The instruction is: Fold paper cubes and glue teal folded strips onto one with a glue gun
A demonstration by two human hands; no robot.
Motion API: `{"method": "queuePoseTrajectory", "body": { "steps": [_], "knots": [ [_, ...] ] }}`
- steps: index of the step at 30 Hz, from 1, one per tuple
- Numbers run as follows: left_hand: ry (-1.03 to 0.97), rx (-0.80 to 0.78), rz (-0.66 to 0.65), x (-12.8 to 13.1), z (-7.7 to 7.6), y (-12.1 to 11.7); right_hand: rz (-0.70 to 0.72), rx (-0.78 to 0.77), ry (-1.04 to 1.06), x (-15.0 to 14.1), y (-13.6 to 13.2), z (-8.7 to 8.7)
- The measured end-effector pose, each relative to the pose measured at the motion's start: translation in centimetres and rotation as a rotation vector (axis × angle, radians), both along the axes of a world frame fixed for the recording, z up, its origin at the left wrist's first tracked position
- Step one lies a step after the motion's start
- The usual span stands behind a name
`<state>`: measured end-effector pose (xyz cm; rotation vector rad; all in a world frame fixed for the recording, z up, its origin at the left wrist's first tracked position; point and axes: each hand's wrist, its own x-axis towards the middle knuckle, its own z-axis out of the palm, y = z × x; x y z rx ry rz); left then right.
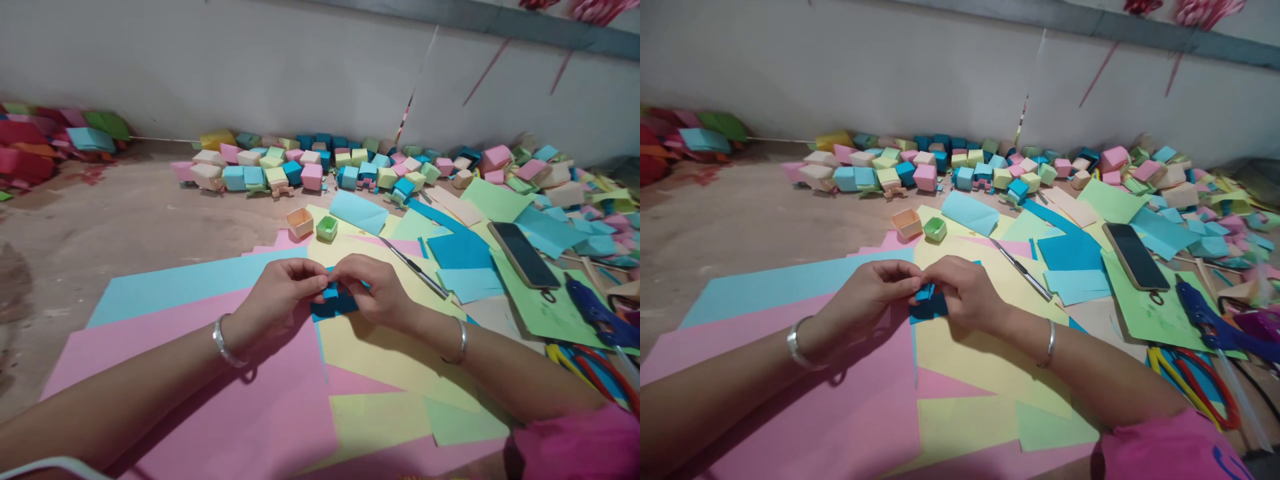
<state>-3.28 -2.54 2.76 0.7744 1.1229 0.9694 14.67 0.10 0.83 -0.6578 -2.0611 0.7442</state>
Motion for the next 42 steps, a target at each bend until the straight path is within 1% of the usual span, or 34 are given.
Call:
{"method": "queuePoseTrajectory", "body": {
  "steps": [2, 3, 4, 6, 9, 11, 13, 16, 18, 20, 22, 26, 31, 34, 38, 42],
  "knots": [
    [-0.059, -0.059, 0.043, -0.1, 0.0, 0.1, 0.025, 0.148, -0.025, 0.2, 0.4, -0.3],
    [-0.079, -0.089, 0.055, -0.1, 0.0, 0.1, 0.020, 0.196, -0.035, 0.2, 0.5, -0.4],
    [-0.095, -0.112, 0.062, -0.1, 0.0, 0.1, 0.004, 0.228, -0.039, 0.2, 0.6, -0.5],
    [-0.130, -0.126, 0.064, 0.0, 0.0, 0.0, -0.027, 0.235, -0.033, 0.2, 0.5, -0.7],
    [-0.172, -0.089, 0.087, 0.2, -0.1, -0.1, -0.084, 0.129, 0.018, 0.0, 0.1, -0.7],
    [-0.187, -0.064, 0.115, 0.5, -0.1, -0.2, -0.144, -0.008, 0.081, -0.3, -0.3, -0.7],
    [-0.201, -0.045, 0.133, 0.6, -0.2, -0.2, -0.199, -0.176, 0.156, -0.6, -0.6, -0.8],
    [-0.209, -0.030, 0.138, 0.8, -0.3, -0.4, -0.217, -0.378, 0.230, -0.9, -0.7, -0.9],
    [-0.202, -0.014, 0.121, 0.7, -0.4, -0.5, -0.219, -0.445, 0.245, -1.0, -0.7, -0.8],
    [-0.172, 0.021, 0.085, 0.7, -0.5, -0.5, -0.220, -0.484, 0.261, -1.0, -0.7, -0.6],
    [-0.100, 0.074, 0.061, 0.6, -0.5, -0.5, -0.222, -0.498, 0.275, -1.1, -0.8, -0.5],
    [0.107, 0.167, 0.076, 0.4, -0.4, -0.5, -0.229, -0.481, 0.261, -1.2, -0.9, -0.8],
    [0.205, 0.192, 0.065, 0.2, -0.1, -0.4, -0.195, -0.532, 0.258, -1.2, -0.6, -1.3],
    [0.219, 0.180, 0.063, 0.2, 0.0, -0.3, -0.196, -0.546, 0.226, -1.2, -0.5, -1.1],
    [0.174, 0.145, 0.044, 0.2, -0.1, -0.3, -0.191, -0.593, 0.248, -1.2, -0.5, -0.4],
    [0.075, 0.145, 0.009, 0.3, -0.5, -0.4, -0.132, -0.707, 0.302, -1.2, -0.3, 0.1]
  ]
}}
